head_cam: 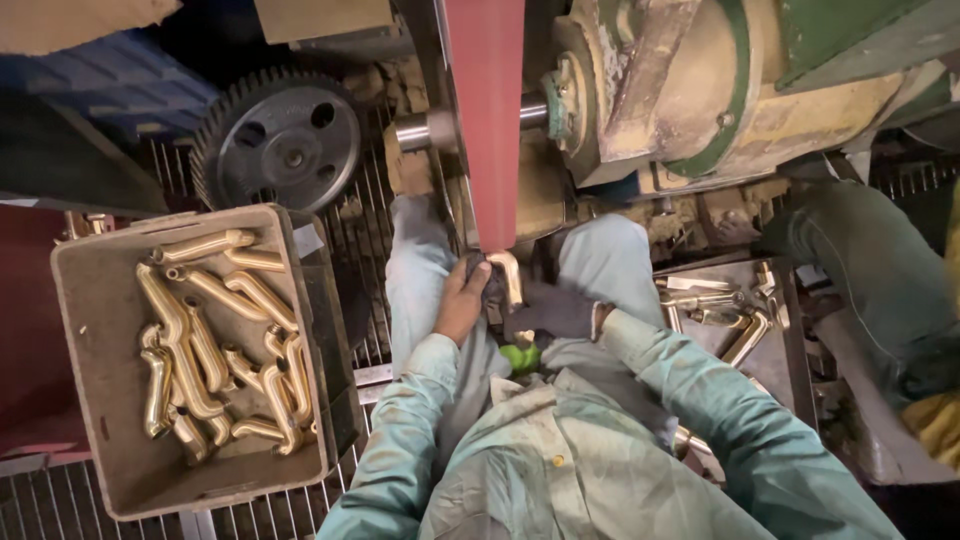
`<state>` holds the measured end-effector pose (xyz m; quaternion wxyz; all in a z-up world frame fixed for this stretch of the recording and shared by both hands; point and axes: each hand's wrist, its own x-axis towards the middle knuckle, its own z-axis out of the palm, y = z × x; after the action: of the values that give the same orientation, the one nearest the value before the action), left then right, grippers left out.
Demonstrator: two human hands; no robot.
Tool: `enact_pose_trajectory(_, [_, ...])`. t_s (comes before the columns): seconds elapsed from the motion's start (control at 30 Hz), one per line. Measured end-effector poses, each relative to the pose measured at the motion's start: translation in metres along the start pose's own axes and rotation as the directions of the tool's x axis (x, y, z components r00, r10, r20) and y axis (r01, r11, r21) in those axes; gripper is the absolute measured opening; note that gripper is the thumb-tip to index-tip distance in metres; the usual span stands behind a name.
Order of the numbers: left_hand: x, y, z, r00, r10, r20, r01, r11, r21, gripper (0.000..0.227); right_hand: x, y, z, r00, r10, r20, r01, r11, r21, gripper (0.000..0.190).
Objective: The person repeatedly picks up brass-colored metal parts from a bin and presses them against a rotating belt sander to smooth their surfaces. After each part is treated, it is placed into a separate container. The process is continuous and repetitive throughout the clip.
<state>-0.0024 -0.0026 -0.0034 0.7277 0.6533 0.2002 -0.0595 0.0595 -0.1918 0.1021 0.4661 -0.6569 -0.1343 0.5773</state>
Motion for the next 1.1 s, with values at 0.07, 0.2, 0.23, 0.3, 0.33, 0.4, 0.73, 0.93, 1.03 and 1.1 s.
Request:
enact_pose_trajectory(0.07, [0.004, -0.005, 0.002, 0.999, -0.046, -0.023, 0.046, 0.999, -0.014, 0.030, 0.001, 0.008, -0.003, 0.999, -0.030, 0.017, 0.026, 0.976, 0.215, 0.032])
enact_pose_trajectory(0.2, [0.021, -0.021, 0.005, 0.987, -0.145, -0.076, 0.139, 0.987, -0.076, 0.033, 0.018, 0.022, -0.003, 1.000, -0.006, -0.008, 0.009, 0.864, 0.504, 0.034])
enact_pose_trajectory(0.23, [0.029, -0.025, 0.006, 0.982, -0.168, -0.086, 0.159, 0.982, -0.104, 0.034, 0.027, 0.022, -0.005, 1.000, -0.027, 0.006, 0.018, 0.790, 0.612, 0.035])
enact_pose_trajectory(0.3, [0.040, -0.032, 0.012, 0.972, -0.206, -0.114, 0.176, 0.958, -0.228, 0.038, 0.037, 0.020, -0.008, 0.998, -0.063, -0.003, 0.045, 0.683, 0.729, 0.033])
enact_pose_trajectory(0.33, [0.043, -0.034, 0.014, 0.967, -0.224, -0.124, 0.181, 0.940, -0.291, 0.040, 0.039, 0.018, -0.009, 0.997, -0.079, -0.011, 0.058, 0.624, 0.779, 0.032])
enact_pose_trajectory(0.4, [0.041, -0.034, 0.016, 0.963, -0.245, -0.110, 0.207, 0.938, -0.280, 0.039, 0.031, 0.010, -0.013, 0.721, -0.675, -0.154, 0.618, 0.728, -0.296, 0.032])
enact_pose_trajectory(0.73, [-0.033, 0.040, -0.021, 0.965, -0.202, 0.166, 0.261, 0.767, -0.586, 0.029, -0.049, -0.050, 0.027, 0.907, -0.266, -0.327, 0.012, 0.793, -0.610, 0.049])
enact_pose_trajectory(0.93, [-0.045, 0.059, -0.022, 0.966, -0.158, 0.205, 0.256, 0.697, -0.670, 0.034, -0.081, -0.050, 0.034, 0.725, -0.564, -0.396, 0.185, 0.713, -0.676, 0.047])
enact_pose_trajectory(1.03, [-0.042, 0.059, -0.022, 0.956, -0.207, 0.207, 0.293, 0.701, -0.650, 0.033, -0.088, -0.040, 0.038, 0.574, -0.671, -0.469, 0.341, 0.716, -0.609, 0.042])
enact_pose_trajectory(1.1, [-0.043, 0.057, -0.020, 0.961, -0.173, 0.215, 0.271, 0.742, -0.613, 0.034, -0.092, -0.032, 0.042, 0.662, -0.498, -0.559, 0.222, 0.844, -0.489, 0.043])
